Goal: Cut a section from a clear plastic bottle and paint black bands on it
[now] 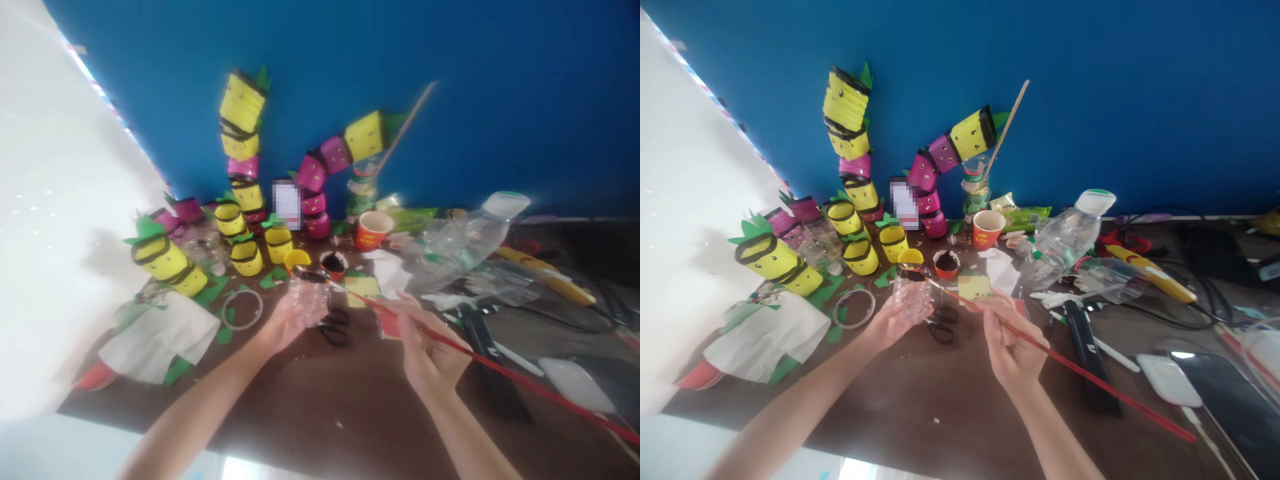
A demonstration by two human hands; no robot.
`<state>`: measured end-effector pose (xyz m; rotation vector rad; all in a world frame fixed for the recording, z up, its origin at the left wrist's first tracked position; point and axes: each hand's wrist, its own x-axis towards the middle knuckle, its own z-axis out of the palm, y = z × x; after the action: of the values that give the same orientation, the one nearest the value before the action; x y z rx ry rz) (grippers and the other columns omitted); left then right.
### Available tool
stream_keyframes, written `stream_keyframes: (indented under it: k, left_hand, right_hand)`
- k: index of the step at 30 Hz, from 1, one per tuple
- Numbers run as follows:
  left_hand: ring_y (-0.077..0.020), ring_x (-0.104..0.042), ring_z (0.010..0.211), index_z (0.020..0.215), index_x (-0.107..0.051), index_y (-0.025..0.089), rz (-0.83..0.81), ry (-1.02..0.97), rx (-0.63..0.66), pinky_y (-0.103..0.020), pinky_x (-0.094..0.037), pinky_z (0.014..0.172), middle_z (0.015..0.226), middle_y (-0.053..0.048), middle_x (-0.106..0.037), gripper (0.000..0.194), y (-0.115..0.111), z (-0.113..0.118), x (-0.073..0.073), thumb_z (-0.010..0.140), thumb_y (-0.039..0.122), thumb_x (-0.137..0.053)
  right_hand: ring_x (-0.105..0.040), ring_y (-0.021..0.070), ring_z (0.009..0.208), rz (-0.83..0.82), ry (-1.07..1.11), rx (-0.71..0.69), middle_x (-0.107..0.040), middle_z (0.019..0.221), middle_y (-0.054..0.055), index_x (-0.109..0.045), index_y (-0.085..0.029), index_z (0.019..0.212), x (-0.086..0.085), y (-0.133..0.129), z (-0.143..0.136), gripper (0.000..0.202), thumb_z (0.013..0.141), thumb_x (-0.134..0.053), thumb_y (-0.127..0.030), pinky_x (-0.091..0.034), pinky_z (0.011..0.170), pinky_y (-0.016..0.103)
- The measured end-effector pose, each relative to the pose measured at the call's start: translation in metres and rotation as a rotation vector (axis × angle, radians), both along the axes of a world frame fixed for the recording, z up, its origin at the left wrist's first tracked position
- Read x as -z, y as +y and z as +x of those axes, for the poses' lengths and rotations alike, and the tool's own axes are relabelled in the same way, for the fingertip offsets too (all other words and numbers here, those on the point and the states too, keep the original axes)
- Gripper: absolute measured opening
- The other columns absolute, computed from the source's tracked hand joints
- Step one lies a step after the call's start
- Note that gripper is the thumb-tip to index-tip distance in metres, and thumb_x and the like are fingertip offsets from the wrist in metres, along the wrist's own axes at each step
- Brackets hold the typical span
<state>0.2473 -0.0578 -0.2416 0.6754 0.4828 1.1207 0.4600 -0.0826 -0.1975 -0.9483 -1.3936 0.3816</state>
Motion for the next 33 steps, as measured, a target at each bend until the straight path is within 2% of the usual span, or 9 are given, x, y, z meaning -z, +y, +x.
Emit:
stream_keyframes:
  k: [6, 11, 14, 17, 21, 26, 29, 33]
  left_hand:
    - [-0.0241, -0.062, 0.102, 0.115, -0.062, 0.017, 0.008, -0.007, 0.017, -0.048, -0.036, 0.105, 0.108, -0.008, -0.067, 0.050, 0.001, -0.002, 0.002, 0.069, 0.034, -0.075]
    - [-0.0228, -0.062, 0.100, 0.113, -0.063, 0.017, -0.010, -0.023, 0.009, -0.046, -0.039, 0.103, 0.108, -0.007, -0.067, 0.051, 0.000, 0.000, 0.001, 0.067, 0.033, -0.077]
    - [-0.0232, -0.062, 0.100, 0.112, -0.064, 0.018, -0.011, -0.020, 0.012, -0.047, -0.039, 0.102, 0.107, -0.007, -0.068, 0.050, 0.000, 0.000, 0.000, 0.066, 0.033, -0.077]
    - [-0.0241, -0.062, 0.101, 0.112, -0.063, 0.018, -0.010, -0.003, 0.012, -0.048, -0.038, 0.102, 0.108, -0.008, -0.067, 0.050, 0.000, 0.000, -0.001, 0.067, 0.034, -0.077]
    - [-0.0247, -0.062, 0.100, 0.110, -0.063, 0.018, -0.011, 0.011, -0.004, -0.048, -0.037, 0.103, 0.107, -0.008, -0.066, 0.049, 0.000, 0.000, -0.003, 0.066, 0.035, -0.076]
    - [-0.0243, -0.062, 0.101, 0.111, -0.063, 0.019, -0.005, -0.002, -0.015, -0.048, -0.038, 0.102, 0.108, -0.007, -0.067, 0.050, 0.001, 0.001, 0.000, 0.066, 0.034, -0.077]
    - [-0.0227, -0.063, 0.099, 0.109, -0.065, 0.021, -0.007, -0.025, -0.016, -0.047, -0.041, 0.101, 0.105, -0.006, -0.068, 0.046, 0.001, 0.001, 0.001, 0.066, 0.031, -0.078]
    - [-0.0221, -0.062, 0.101, 0.110, -0.064, 0.020, -0.009, -0.040, -0.012, -0.045, -0.041, 0.101, 0.107, -0.006, -0.068, 0.046, -0.001, 0.001, 0.000, 0.067, 0.030, -0.077]
  right_hand:
    - [-0.070, 0.0215, 0.083, 0.058, 0.017, 0.069, -0.074, 0.078, 0.000, -0.072, -0.026, 0.087, 0.005, 0.003, 0.004, 0.016, 0.084, -0.059, -0.017, -0.047, 0.098, 0.048]
    - [-0.071, 0.0219, 0.081, 0.039, 0.130, 0.004, -0.074, 0.078, 0.001, -0.072, -0.024, 0.085, 0.006, 0.003, 0.002, 0.015, 0.084, -0.058, -0.020, -0.050, 0.094, 0.048]
    - [-0.070, 0.0242, 0.085, -0.011, 0.070, -0.014, -0.074, 0.079, 0.003, -0.072, -0.023, 0.082, 0.001, 0.001, -0.001, 0.013, 0.084, -0.059, -0.022, -0.051, 0.092, 0.049]
    - [-0.070, 0.0238, 0.085, 0.037, 0.012, 0.032, -0.074, 0.079, 0.002, -0.071, -0.025, 0.084, 0.000, 0.000, 0.000, 0.013, 0.083, -0.059, -0.020, -0.050, 0.093, 0.050]
    - [-0.070, 0.0225, 0.082, 0.066, 0.049, 0.097, -0.074, 0.078, 0.000, -0.072, -0.026, 0.086, 0.007, 0.001, 0.003, 0.014, 0.084, -0.059, -0.021, -0.047, 0.097, 0.050]
    - [-0.070, 0.0222, 0.083, -0.001, 0.140, 0.072, -0.074, 0.077, 0.001, -0.073, -0.025, 0.086, 0.015, 0.002, 0.003, 0.015, 0.086, -0.058, -0.026, -0.047, 0.097, 0.047]
    - [-0.070, 0.0219, 0.088, -0.040, 0.131, 0.049, -0.075, 0.081, 0.001, -0.074, -0.025, 0.086, 0.013, 0.001, 0.001, 0.015, 0.086, -0.058, -0.025, -0.049, 0.095, 0.043]
    - [-0.070, 0.0229, 0.085, -0.083, 0.061, 0.074, -0.075, 0.074, 0.003, -0.074, -0.023, 0.083, 0.003, 0.000, 0.000, 0.018, 0.087, -0.057, -0.029, -0.053, 0.087, 0.041]
